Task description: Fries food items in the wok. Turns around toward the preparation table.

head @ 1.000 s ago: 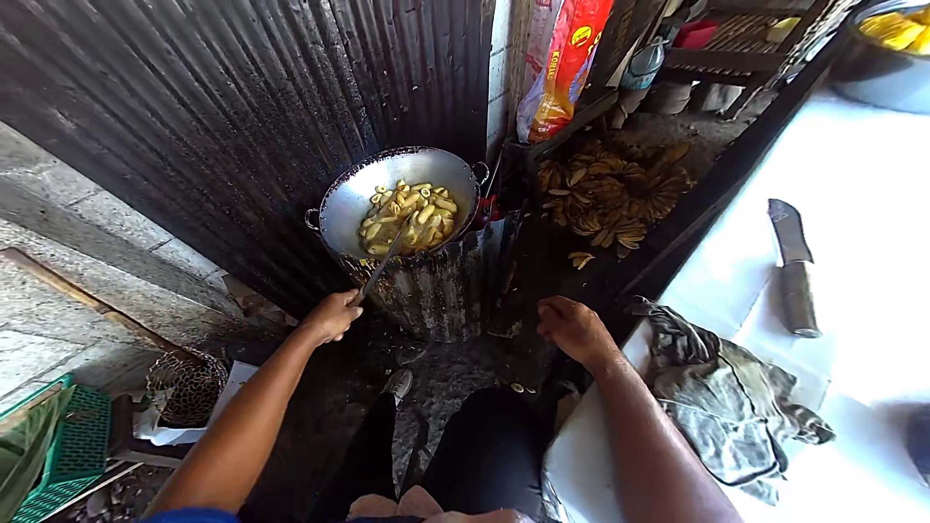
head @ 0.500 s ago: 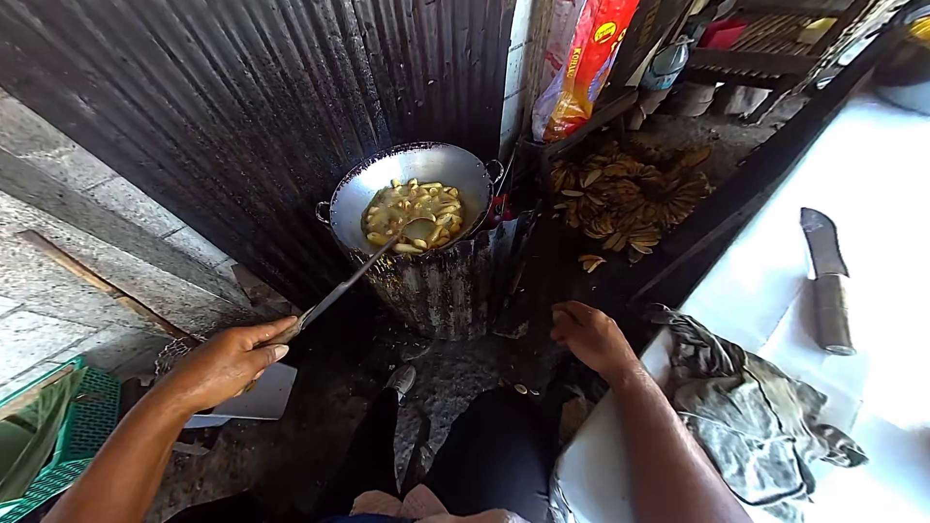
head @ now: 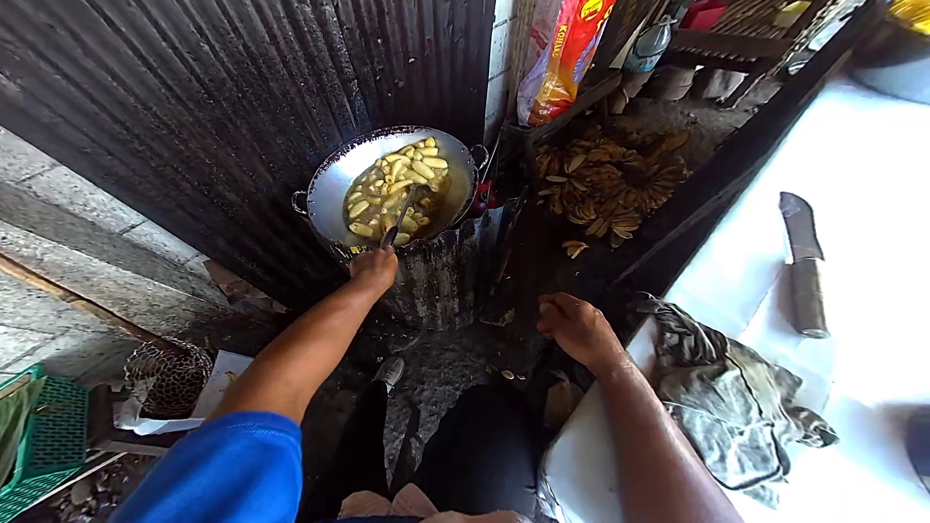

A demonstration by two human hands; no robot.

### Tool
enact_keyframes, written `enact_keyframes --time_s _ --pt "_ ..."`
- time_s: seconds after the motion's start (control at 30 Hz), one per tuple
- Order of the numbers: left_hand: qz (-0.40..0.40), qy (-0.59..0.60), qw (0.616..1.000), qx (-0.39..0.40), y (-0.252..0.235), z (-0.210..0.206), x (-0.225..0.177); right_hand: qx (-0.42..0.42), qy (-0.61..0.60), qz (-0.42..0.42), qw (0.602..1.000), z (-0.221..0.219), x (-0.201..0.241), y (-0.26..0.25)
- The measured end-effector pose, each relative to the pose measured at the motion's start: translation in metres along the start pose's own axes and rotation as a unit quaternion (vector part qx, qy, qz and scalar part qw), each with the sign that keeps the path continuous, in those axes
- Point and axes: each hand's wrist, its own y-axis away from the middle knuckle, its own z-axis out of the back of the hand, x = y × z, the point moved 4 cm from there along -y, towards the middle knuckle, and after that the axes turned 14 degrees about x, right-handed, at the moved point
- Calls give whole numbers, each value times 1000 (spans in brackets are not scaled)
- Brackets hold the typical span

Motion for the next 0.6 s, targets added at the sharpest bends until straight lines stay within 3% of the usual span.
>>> enact_keyframes --time_s 0.13,0.23,0.37,0.6 --pt "10 8 1000 -22 -24 2 16 7 -9 -1 1000 -2 -2 -3" --pt "14 8 1000 -15 -15 -8 43 6 -8 2 1000 0 -1 -3" --pt "26 -20 999 -3 27 -21 107 4 -5 4 1000 -1 0 -4" --pt "11 56 994 -94 116 2 205 2 2 10 1000 0 2 -2"
